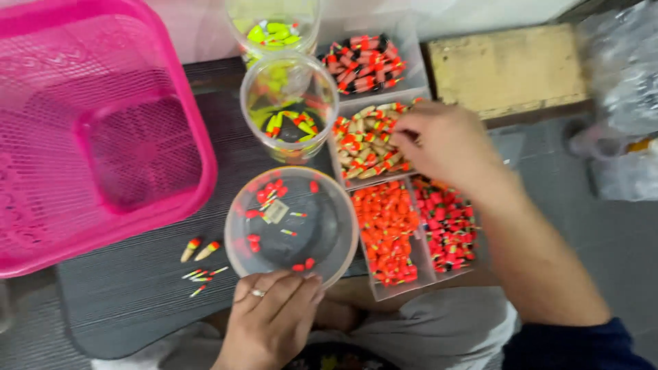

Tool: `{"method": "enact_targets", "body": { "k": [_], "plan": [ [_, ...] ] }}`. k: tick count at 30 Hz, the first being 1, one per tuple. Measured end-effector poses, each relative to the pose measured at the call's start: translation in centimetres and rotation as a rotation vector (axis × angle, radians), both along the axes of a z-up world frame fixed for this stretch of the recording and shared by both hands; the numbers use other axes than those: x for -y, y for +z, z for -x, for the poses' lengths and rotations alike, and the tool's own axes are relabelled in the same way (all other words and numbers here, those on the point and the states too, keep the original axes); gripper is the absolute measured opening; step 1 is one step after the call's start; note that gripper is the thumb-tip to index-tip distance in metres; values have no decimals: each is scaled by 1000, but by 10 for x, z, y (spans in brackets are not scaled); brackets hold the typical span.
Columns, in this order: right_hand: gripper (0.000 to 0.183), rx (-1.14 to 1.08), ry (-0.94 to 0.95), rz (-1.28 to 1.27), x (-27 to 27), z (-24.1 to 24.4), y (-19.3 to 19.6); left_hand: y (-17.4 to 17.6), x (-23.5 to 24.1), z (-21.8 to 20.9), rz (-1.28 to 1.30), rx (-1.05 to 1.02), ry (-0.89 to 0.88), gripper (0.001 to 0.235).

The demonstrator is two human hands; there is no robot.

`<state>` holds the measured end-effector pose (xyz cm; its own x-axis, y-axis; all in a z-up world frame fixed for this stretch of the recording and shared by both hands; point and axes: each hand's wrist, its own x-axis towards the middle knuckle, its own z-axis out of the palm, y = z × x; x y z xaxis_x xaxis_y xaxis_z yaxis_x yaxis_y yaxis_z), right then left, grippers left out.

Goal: The person assembles small fishing lures by hand, picking up components from a clear container and placing them into a multi-compartment tray. The person handles the lures one at a time, arranging them in the tray sections.

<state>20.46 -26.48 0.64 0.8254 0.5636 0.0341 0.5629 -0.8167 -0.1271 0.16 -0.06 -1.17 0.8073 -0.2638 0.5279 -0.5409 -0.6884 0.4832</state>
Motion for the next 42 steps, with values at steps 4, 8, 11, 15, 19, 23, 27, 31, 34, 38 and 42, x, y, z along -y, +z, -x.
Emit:
{"method": "enact_targets", "body": {
  "k": [4, 8, 11, 15, 19, 23, 27, 31, 34, 38, 42],
  "plan": [
    [7, 45, -1, -80, 4, 3, 3, 7, -1, -2, -55, -35, -17, 10],
    [14, 17, 38, 21, -1, 0, 7, 7, -3, -2, -84, -45, -30, 13],
    [19, -13, 77, 46, -4, -1, 8, -1, -4, 5, -25, -65, -9, 16],
    [20, -17, 30, 18, -5, -3, 1, -26, -6, 12, -71, -39, -76, 15],
    [28, -47, 5, 84, -10, 4, 0, 2, -1, 2, -13, -73, -1, 16],
    [10, 161, 35, 7, -5, 4, -2, 5, -1, -1, -58, -39, -9, 13],
    [6, 54, 32, -339, -7, 30, 41, 11, -2, 2, 44, -155, -33, 30],
    [17, -234, 132, -463, -24, 94, 76, 37, 4, 3, 6, -136, 49, 38],
    [19, -485, 162, -532, -43, 149, 67, 63, 10, 1, -60, -183, -95, 31],
    [14, -534, 36, -737, -49, 194, 32, 62, 11, 21, 30, -66, -85, 20],
    [17, -620, -12, -939, -64, 218, 17, 51, 3, 39, 134, -148, -112, 18]
  ]
}}
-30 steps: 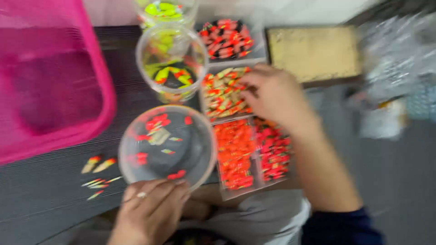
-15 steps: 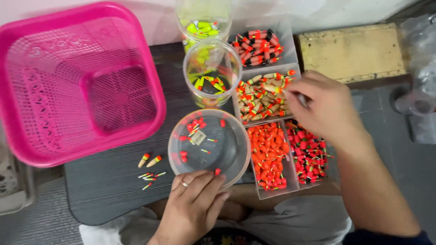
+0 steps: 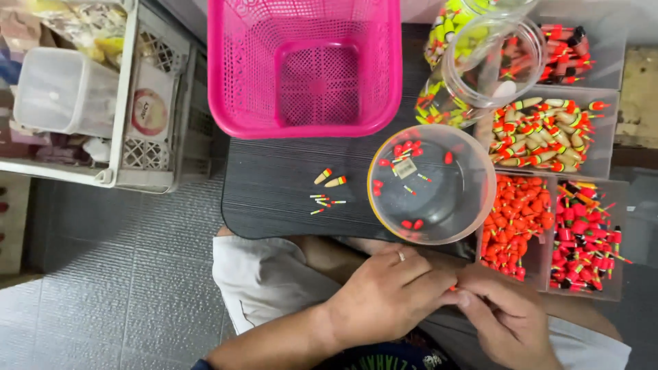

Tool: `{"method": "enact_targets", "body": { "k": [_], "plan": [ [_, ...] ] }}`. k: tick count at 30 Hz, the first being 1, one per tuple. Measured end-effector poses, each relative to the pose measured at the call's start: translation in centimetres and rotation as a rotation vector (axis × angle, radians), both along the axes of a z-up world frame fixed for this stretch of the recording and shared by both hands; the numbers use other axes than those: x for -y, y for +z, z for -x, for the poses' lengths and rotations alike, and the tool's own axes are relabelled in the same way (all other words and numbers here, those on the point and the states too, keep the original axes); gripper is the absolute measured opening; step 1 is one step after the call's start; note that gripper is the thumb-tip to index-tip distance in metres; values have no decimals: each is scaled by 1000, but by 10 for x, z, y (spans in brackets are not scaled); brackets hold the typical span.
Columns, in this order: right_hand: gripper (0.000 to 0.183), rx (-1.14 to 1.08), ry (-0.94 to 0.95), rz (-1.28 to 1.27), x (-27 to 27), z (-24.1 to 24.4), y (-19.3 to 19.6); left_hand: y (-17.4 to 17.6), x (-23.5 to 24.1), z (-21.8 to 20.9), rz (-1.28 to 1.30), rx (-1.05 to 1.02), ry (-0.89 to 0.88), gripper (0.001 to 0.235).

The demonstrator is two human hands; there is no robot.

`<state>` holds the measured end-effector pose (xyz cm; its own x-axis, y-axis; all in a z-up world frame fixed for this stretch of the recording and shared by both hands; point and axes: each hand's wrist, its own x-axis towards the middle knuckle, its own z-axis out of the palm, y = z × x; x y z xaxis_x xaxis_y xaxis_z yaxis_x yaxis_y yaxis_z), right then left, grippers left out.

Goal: The person assembles small fishing lures by hand, picking up components from a clear container and placing them into a multi-compartment tray. The person handles the lures one at a time, arranging them in the tray sections.

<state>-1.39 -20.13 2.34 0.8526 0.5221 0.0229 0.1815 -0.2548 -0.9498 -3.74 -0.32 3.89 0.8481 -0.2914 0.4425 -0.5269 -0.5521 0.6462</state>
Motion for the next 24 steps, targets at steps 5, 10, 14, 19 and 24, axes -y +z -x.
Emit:
{"method": "enact_targets", "body": {
  "k": [5, 10, 14, 19, 24],
  "plan": [
    [14, -91, -528, -324, 23, 0, -13, 1, -23, 12, 165, -29, -81, 12],
    [20, -87, -581, -345, 33, -10, -6, 0, -36, -19, -186, -3, 163, 25],
    [20, -203, -570, -293, 26, -2, -8, -11, -28, -55, -427, -10, 40, 4],
    [19, -70, -626, -136, 23, 2, 5, -17, -18, -81, -520, -162, -90, 9],
    [10, -46, -814, -205, 34, 8, -13, -14, -27, -84, -400, -68, -7, 13]
  ]
}}
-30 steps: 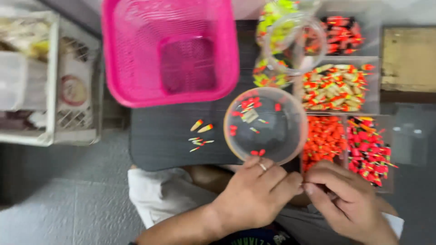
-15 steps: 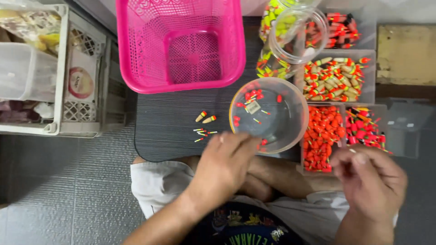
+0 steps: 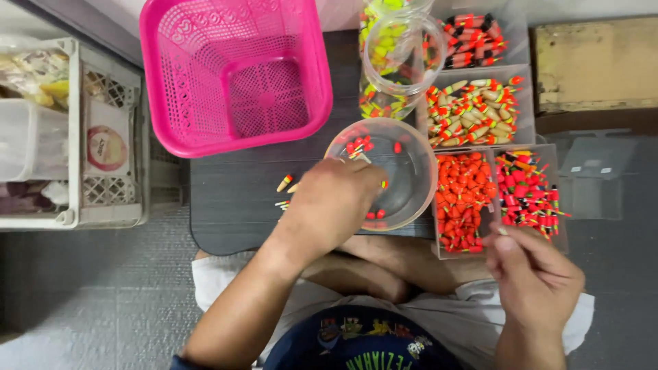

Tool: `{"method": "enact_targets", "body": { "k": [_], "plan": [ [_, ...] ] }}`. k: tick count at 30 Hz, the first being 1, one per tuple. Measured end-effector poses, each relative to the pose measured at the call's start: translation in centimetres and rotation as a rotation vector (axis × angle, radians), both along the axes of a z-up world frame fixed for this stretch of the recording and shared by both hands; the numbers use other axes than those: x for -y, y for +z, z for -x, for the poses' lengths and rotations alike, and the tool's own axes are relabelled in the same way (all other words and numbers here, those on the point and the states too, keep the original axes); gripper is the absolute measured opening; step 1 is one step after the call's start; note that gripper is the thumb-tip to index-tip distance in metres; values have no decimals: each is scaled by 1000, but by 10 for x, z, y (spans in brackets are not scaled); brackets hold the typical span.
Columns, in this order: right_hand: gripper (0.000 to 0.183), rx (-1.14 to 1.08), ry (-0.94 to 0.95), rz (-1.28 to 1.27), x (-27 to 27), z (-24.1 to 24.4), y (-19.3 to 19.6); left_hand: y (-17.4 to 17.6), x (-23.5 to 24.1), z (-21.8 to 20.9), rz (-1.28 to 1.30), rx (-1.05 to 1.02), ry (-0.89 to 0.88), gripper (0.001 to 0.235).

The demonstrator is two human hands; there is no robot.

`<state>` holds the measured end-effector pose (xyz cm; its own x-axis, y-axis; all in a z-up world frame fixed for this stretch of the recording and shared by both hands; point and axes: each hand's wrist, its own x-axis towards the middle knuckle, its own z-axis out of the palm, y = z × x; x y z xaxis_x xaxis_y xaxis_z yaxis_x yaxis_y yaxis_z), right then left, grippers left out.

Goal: The person assembles small fishing lures by hand, picking up components from a clear container and placing them into a multi-compartment tray. The person handles the lures one at a time, arranging them in the tray sections.

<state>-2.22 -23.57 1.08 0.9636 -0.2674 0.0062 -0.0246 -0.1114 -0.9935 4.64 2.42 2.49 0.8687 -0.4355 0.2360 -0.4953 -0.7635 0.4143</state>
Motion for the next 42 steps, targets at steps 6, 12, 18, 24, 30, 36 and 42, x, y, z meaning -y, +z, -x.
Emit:
{"method": "enact_targets", "body": {
  "k": [6, 12, 18, 24, 30, 36, 42],
  "plan": [
    [17, 47, 22, -133, 22, 12, -25, 37, -60, 45, 275, -22, 469, 15],
    [12, 64, 58, 174, -17, 11, 12, -58, -97, 45, 218, 44, 633, 12],
    [8, 155, 115, 280, -15, 17, 12, -84, -104, 46, 251, 26, 507, 13],
    [13, -18, -99, -29, 4, 35, -22, -49, -106, 55, 520, -161, 607, 25],
    [15, 139, -100, 122, -2, 22, -9, 30, -53, 53, 437, 193, 444, 15],
    [10, 169, -58, 123, 8, 19, -6, 5, 18, -4, 122, -68, 155, 10],
    [10, 117, -18, 134, 22, 22, -2, -63, 73, -57, -567, -192, 223, 21]
  ]
}}
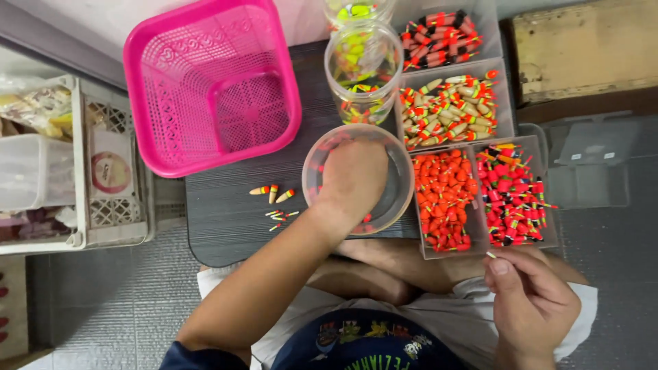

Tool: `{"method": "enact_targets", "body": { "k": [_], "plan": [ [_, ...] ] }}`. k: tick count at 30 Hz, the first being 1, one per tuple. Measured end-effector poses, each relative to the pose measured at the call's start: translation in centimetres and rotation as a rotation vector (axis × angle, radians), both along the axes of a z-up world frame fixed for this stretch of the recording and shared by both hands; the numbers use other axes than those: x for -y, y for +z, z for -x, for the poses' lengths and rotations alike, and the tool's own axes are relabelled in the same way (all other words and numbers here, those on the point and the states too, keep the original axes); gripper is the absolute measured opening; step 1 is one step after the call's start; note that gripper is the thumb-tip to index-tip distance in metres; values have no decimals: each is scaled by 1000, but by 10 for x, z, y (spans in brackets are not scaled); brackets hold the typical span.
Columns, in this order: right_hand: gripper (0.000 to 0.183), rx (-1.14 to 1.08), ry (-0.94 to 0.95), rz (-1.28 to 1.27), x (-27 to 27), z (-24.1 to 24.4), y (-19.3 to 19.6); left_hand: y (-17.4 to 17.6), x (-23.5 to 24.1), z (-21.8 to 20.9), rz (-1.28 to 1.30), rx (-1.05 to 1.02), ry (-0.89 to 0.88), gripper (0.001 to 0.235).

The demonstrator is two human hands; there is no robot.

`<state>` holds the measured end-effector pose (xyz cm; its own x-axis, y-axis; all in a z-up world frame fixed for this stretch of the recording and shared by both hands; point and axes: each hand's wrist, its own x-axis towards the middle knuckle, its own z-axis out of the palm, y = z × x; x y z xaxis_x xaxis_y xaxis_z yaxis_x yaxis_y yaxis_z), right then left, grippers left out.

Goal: The person assembles small fishing lures by hand, picking up components from a clear container and placing them into a multi-compartment tray. The person handles the lures one at a time, arranging them in the tray sections.

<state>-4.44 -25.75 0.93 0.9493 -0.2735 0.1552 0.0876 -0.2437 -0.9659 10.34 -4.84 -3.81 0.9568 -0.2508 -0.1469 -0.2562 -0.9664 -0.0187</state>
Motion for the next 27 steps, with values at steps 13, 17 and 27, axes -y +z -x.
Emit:
{"method": "enact_targets", "body": {
  "k": [13, 17, 27],
  "plan": [
    [8, -91, 93, -167, -21, -23, -3, 9, -7, 7, -262, 57, -15, 57],
    [14, -193, 137, -341, -42, -32, 8, 89, -26, 41, 812, -21, 149, 10],
    [6, 280, 382, 18, -106, -65, 60, 66, -26, 99, 2464, -154, 661, 9]
  ]
}}
